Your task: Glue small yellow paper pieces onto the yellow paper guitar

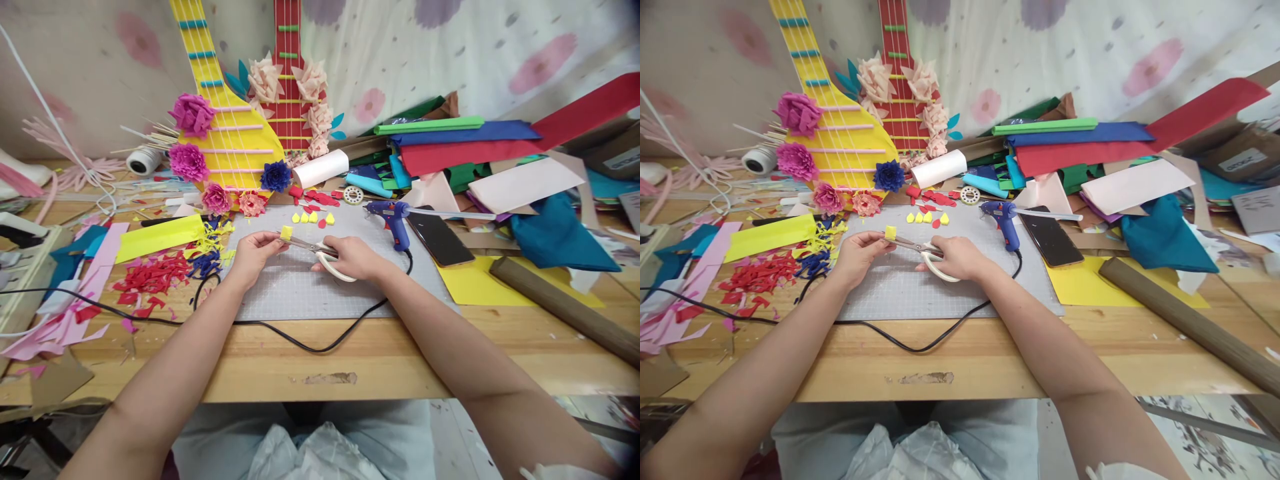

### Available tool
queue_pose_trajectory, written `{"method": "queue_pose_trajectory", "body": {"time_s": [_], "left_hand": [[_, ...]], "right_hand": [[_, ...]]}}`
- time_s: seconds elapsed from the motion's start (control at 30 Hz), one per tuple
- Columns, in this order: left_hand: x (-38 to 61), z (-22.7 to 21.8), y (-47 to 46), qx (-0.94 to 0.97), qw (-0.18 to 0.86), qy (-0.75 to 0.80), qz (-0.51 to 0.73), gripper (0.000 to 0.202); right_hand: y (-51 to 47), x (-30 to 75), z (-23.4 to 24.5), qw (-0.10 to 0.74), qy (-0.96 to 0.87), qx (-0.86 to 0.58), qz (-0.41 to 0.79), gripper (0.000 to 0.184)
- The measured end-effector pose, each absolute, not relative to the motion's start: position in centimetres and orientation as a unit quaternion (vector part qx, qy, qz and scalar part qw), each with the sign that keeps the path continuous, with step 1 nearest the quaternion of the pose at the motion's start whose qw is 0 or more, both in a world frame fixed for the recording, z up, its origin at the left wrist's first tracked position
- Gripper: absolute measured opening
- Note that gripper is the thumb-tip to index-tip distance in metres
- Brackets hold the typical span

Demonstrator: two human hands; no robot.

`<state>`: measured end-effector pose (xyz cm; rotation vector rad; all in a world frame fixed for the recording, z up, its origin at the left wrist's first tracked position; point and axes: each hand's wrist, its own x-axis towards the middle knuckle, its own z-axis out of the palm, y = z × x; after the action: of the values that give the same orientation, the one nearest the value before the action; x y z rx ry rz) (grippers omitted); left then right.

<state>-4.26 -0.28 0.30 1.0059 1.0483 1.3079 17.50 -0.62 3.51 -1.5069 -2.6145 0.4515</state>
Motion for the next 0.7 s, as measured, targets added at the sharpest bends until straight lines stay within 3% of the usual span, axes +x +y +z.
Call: {"method": "queue_pose_trajectory", "body": {"time_s": [0.7], "left_hand": [[-4.06, 0.92, -0.64, 0.421, 0.579, 0.445, 0.538, 0.033]], "right_hand": [[-0.32, 18.05, 2.91, 0.101, -0.839, -0.504, 0.18, 0.046]]}}
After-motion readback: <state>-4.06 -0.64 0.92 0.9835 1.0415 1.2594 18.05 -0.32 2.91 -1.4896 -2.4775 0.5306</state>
